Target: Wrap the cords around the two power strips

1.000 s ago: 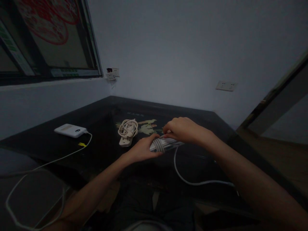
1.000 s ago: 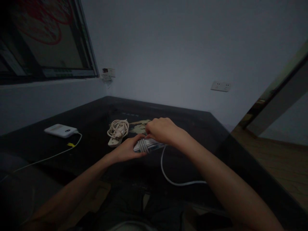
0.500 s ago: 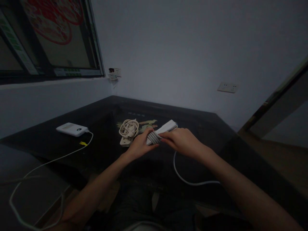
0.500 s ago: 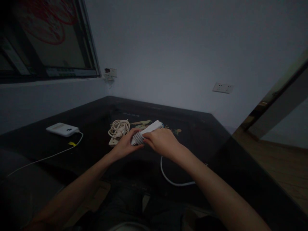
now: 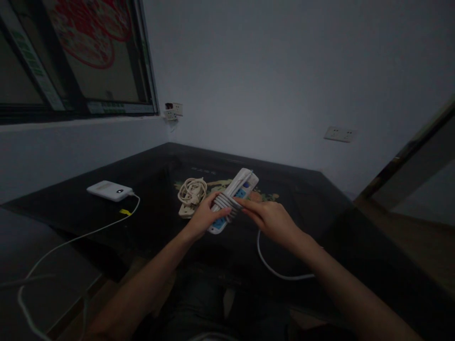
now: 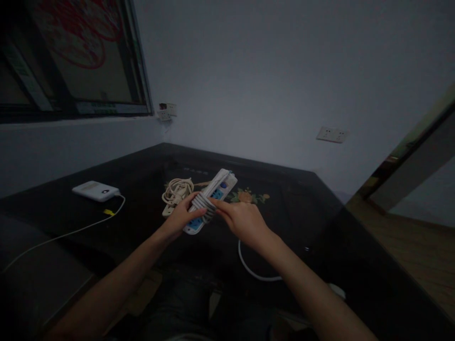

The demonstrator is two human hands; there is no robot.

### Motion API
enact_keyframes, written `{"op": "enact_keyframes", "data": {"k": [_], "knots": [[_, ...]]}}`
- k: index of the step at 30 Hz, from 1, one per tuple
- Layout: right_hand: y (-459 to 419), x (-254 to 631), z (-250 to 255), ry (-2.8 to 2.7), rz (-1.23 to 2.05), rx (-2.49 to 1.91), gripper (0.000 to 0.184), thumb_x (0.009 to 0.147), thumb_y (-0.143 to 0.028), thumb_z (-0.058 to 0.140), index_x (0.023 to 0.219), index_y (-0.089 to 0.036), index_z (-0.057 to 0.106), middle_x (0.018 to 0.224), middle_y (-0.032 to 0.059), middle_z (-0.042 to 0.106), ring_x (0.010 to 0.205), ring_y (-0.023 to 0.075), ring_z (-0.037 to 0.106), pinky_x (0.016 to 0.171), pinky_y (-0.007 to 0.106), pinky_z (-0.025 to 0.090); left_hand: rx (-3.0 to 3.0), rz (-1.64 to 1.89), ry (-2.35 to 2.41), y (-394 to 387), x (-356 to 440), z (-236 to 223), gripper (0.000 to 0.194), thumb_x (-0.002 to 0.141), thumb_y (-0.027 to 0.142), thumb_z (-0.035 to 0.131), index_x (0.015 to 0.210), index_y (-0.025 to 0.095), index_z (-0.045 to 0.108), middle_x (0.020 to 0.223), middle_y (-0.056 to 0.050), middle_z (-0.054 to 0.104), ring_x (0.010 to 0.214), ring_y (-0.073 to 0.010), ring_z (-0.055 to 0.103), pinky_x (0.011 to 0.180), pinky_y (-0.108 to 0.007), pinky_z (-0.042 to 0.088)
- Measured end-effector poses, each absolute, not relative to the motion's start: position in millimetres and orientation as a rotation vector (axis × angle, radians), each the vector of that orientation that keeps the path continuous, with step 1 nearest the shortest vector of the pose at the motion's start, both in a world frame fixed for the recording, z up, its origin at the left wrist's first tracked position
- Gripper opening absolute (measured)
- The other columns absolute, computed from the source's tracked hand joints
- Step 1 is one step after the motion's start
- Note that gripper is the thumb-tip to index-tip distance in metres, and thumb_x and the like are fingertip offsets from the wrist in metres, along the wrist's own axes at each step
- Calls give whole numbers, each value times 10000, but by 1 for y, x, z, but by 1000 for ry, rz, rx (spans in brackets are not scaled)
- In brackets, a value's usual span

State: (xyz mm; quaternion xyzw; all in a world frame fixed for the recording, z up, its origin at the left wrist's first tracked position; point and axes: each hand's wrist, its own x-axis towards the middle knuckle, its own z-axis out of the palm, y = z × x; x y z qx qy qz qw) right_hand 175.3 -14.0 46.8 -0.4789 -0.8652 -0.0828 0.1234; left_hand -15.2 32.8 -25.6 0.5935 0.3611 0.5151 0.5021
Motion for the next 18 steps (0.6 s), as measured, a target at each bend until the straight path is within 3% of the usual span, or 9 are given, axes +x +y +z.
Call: {"op": "enact_keyframes", "data": {"k": [5,9,12,18], "knots": [[-11,179,17,-2376,-613,-1253,403,917,-188,441,1302,-268,532,660,22,651,553,131,562,522,230,339,1108,1171,658,20,-11,-21,496,659,309,765,1080,173,543,916,-27,630,774,-149,623,687,-248,503],[-7,184,4,-2282,-720,-1108,406,908,-142,421,1271,-251,569,627,17,596,555,125,522,548,229,355,988,1126,554,15,-7,-25,528,684,296,755,1118,199,471,921,-29,627,678,-148,644,587,-271,544],[-9,186,0,-2262,-574,-1110,415,923,-147,370,1277,-245,563,665,29,598,605,126,533,597,222,391,923,1087,501,14,-5,-27,551,681,330,752,1106,226,416,930,-29,631,643,-186,670,525,-302,559],[-16,186,-7,-2085,116,-1039,368,944,-250,322,1203,-206,580,814,57,637,749,163,591,692,276,461,879,999,400,12,-7,-21,597,713,387,716,1150,293,320,1006,-32,625,697,-242,697,509,-313,555]]}}
